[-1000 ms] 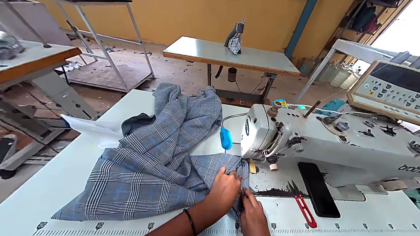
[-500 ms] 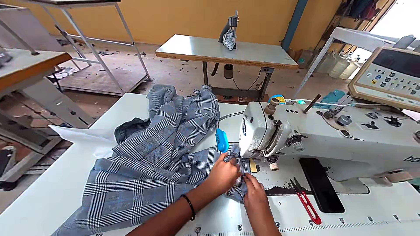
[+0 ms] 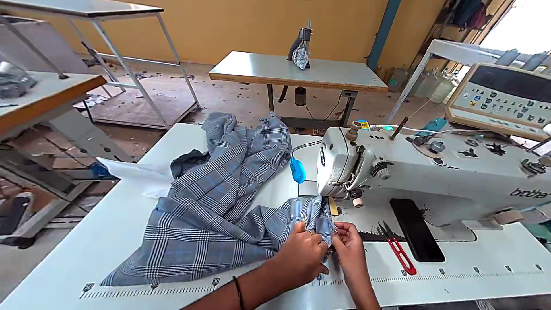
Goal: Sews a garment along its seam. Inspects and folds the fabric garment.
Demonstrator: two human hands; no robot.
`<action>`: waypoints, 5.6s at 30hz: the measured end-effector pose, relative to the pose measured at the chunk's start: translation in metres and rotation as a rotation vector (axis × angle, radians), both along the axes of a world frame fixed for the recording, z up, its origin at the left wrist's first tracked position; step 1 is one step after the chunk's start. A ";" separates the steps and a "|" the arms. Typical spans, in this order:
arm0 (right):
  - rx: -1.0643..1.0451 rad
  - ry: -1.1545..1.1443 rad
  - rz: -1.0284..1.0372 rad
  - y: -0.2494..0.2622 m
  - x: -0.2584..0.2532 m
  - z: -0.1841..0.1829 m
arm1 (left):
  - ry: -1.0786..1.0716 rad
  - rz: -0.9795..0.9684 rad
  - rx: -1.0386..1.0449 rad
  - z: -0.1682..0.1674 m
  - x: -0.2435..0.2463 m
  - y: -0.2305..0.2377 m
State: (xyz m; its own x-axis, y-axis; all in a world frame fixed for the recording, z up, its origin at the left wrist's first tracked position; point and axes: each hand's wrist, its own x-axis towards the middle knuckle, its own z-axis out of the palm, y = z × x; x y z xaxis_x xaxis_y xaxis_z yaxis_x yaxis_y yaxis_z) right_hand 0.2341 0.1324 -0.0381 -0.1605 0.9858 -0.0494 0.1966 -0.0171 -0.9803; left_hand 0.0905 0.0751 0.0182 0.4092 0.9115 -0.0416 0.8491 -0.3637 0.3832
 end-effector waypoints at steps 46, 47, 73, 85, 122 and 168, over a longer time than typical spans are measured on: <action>-0.069 -0.415 0.049 -0.021 0.039 0.016 | -0.108 0.197 -0.282 -0.009 0.042 0.000; -0.044 -0.452 0.054 -0.021 0.035 0.019 | -0.136 0.223 -0.275 -0.012 0.045 -0.003; 0.153 -0.453 0.061 -0.035 0.034 0.013 | 0.153 0.242 0.334 -0.060 0.074 -0.049; 0.323 -0.062 0.105 -0.043 0.059 -0.005 | -0.071 0.450 0.747 -0.077 0.069 -0.020; 0.652 -0.840 0.157 -0.060 0.050 0.017 | -0.695 0.668 0.665 -0.075 0.059 -0.032; 0.062 -0.388 -0.014 -0.040 0.040 0.010 | -0.116 -0.267 0.166 -0.032 -0.010 0.030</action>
